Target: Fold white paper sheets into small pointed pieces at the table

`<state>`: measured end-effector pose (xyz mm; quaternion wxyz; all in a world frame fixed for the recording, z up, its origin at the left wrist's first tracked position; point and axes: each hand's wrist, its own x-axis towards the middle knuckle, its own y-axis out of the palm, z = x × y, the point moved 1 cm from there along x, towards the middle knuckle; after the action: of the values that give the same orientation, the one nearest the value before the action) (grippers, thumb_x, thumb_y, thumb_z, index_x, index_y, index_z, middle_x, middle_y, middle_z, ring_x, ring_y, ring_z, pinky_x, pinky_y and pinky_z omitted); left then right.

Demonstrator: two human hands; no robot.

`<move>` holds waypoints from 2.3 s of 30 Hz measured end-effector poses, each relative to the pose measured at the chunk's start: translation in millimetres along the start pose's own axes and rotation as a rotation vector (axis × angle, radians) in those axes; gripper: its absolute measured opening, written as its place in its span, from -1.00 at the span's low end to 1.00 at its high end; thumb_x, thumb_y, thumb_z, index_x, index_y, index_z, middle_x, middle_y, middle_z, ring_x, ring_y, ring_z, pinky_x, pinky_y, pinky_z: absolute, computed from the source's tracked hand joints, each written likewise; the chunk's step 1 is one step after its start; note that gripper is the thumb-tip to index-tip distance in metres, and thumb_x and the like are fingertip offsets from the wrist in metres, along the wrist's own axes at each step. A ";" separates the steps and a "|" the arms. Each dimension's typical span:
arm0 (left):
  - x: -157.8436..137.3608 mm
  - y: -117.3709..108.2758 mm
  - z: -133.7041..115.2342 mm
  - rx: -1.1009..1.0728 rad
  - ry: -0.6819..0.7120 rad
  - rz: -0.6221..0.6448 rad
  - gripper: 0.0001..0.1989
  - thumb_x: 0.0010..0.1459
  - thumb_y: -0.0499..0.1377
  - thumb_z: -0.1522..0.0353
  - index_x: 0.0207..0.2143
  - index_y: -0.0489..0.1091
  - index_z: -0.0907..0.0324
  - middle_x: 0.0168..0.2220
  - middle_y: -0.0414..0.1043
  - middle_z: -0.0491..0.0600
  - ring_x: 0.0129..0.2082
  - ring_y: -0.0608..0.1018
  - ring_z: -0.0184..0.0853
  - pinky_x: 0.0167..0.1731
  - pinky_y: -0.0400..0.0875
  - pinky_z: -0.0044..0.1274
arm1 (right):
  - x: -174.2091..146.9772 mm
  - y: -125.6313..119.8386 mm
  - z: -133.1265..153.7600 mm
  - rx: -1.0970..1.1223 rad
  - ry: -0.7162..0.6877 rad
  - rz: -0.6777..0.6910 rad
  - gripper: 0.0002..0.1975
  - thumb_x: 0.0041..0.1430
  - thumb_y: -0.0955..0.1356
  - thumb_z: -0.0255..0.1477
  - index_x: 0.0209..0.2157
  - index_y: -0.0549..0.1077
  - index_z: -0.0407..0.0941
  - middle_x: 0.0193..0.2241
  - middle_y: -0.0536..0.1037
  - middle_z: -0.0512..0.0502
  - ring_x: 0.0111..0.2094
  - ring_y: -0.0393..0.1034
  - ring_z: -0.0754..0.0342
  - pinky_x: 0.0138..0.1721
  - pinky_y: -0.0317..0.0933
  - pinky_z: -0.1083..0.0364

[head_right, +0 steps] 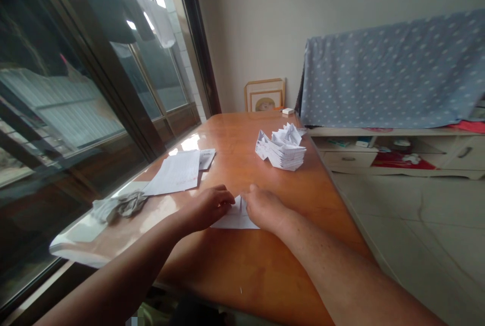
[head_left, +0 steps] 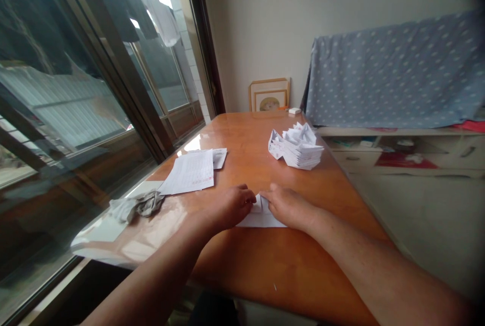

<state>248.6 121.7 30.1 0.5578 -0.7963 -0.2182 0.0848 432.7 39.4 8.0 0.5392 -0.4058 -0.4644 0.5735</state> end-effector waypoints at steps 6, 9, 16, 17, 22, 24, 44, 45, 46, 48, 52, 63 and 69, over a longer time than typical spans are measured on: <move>28.5 -1.3 4.2 -0.001 0.026 0.199 -0.89 0.03 0.15 0.46 -0.38 0.48 0.20 -0.32 0.47 -0.05 -0.36 0.47 -0.35 -0.35 0.32 -0.56 | -4.2 -3.0 0.3 0.060 -0.025 -0.011 -0.68 0.31 0.20 -0.49 -0.04 0.50 -0.07 -0.21 0.43 -0.15 -0.28 0.38 0.04 -0.25 0.12 0.12; 37.6 -4.5 6.0 -0.019 -0.003 0.304 -0.92 0.03 0.15 0.43 -0.43 0.45 0.19 -0.43 0.46 -0.09 -0.42 0.45 -0.36 -0.43 0.26 -0.57 | -6.5 -3.7 0.3 0.058 -0.015 -0.009 -0.70 0.31 0.20 -0.49 -0.08 0.50 -0.09 -0.20 0.43 -0.16 -0.29 0.38 0.04 -0.27 0.13 0.11; 36.3 -0.7 11.9 -0.115 -0.061 0.245 -0.80 0.05 0.16 0.39 -0.23 0.46 0.17 -0.35 0.48 -0.08 -0.40 0.44 -0.36 -0.44 0.25 -0.57 | -21.1 -10.5 7.6 -0.013 -0.050 0.024 -0.76 0.26 0.22 -0.53 -0.18 0.51 -0.13 -0.15 0.42 -0.18 -0.28 0.38 0.03 -0.26 0.15 0.08; 34.9 -0.7 12.0 -0.139 -0.060 0.233 -0.74 0.05 0.16 0.39 -0.17 0.45 0.16 -0.33 0.48 -0.08 -0.39 0.45 -0.35 -0.43 0.26 -0.57 | -23.8 -12.1 9.1 -0.018 -0.058 0.026 -0.75 0.25 0.22 -0.54 -0.17 0.51 -0.12 -0.15 0.42 -0.18 -0.27 0.38 0.02 -0.25 0.16 0.08; 28.0 -2.9 10.2 -0.213 -0.069 0.240 -0.64 0.06 0.17 0.40 -0.05 0.44 0.14 -0.30 0.47 -0.07 -0.36 0.47 -0.33 -0.36 0.31 -0.54 | -34.2 -20.0 14.2 -0.046 -0.082 0.043 -0.76 0.26 0.23 -0.54 -0.25 0.53 -0.15 -0.21 0.46 -0.20 -0.26 0.38 0.00 -0.25 0.16 0.06; 25.7 -3.7 9.7 -0.226 -0.093 0.231 -0.63 0.06 0.17 0.40 -0.03 0.43 0.14 -0.29 0.47 -0.07 -0.36 0.47 -0.32 -0.37 0.32 -0.54 | -34.6 -21.9 14.0 -0.035 -0.076 0.047 -0.76 0.26 0.22 -0.53 -0.28 0.53 -0.16 -0.25 0.47 -0.19 -0.29 0.38 0.01 -0.26 0.15 0.07; 25.1 -5.8 9.7 -0.167 -0.027 0.209 -0.62 0.03 0.16 0.43 -0.05 0.48 0.10 -0.24 0.46 -0.02 -0.30 0.50 -0.28 -0.26 0.37 -0.51 | -14.8 -15.7 7.3 0.107 0.022 0.039 -0.74 0.32 0.26 -0.43 -0.06 0.52 -0.14 -0.17 0.44 -0.17 -0.22 0.40 0.02 -0.19 0.20 0.09; 25.0 -6.0 9.8 -0.159 -0.028 0.211 -0.62 0.04 0.16 0.43 -0.05 0.49 0.10 -0.23 0.45 -0.02 -0.31 0.50 -0.28 -0.27 0.37 -0.51 | -16.8 -18.0 8.2 0.082 0.025 0.048 -0.73 0.33 0.25 -0.43 -0.07 0.53 -0.14 -0.18 0.45 -0.17 -0.24 0.41 0.01 -0.21 0.20 0.09; 25.0 -6.2 9.9 -0.154 -0.029 0.212 -0.62 0.05 0.15 0.42 -0.04 0.49 0.10 -0.23 0.45 -0.01 -0.32 0.50 -0.29 -0.27 0.37 -0.51 | -19.1 -20.4 9.2 0.056 0.029 0.058 -0.73 0.33 0.24 -0.42 -0.08 0.54 -0.14 -0.19 0.47 -0.18 -0.25 0.42 0.01 -0.23 0.20 0.09; 25.3 -7.0 9.9 -0.150 -0.032 0.213 -0.60 0.06 0.15 0.42 -0.02 0.48 0.09 -0.22 0.44 -0.01 -0.33 0.50 -0.29 -0.29 0.37 -0.51 | -24.2 -25.1 11.2 0.005 0.034 0.080 -0.72 0.33 0.24 -0.43 -0.10 0.56 -0.14 -0.20 0.50 -0.19 -0.27 0.43 0.00 -0.26 0.21 0.08; 25.5 -9.2 8.1 -0.157 -0.040 0.221 -0.57 0.04 0.14 0.43 -0.01 0.48 0.05 -0.23 0.43 -0.03 -0.33 0.50 -0.29 -0.30 0.37 -0.52 | -34.4 -37.2 16.2 -0.103 0.055 0.124 -0.72 0.30 0.25 -0.45 -0.17 0.59 -0.17 -0.22 0.57 -0.24 -0.27 0.48 -0.06 -0.26 0.23 0.06; 25.6 -10.9 5.8 -0.176 -0.058 0.241 -0.59 0.09 0.13 0.40 0.02 0.47 0.06 -0.23 0.42 -0.02 -0.34 0.49 -0.31 -0.29 0.36 -0.53 | -51.3 -71.8 27.3 -0.261 0.107 0.334 -0.61 0.35 0.21 -0.37 -0.32 0.64 -0.17 -0.36 0.65 -0.31 -0.34 0.55 -0.14 -0.38 0.21 0.03; 21.8 -10.0 2.2 -0.144 -0.065 0.198 -0.58 0.08 0.13 0.43 0.02 0.46 0.05 -0.21 0.43 -0.02 -0.34 0.50 -0.30 -0.30 0.38 -0.51 | -54.2 -56.7 14.5 -0.128 0.074 0.093 -0.73 0.29 0.28 -0.32 -0.38 0.57 -0.08 -0.39 0.63 -0.18 -0.37 0.49 -0.07 -0.35 0.15 0.02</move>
<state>264.6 136.0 40.9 0.4809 -0.8486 -0.1618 0.1496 437.3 -16.7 64.5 0.5018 -0.4814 -0.4606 0.5517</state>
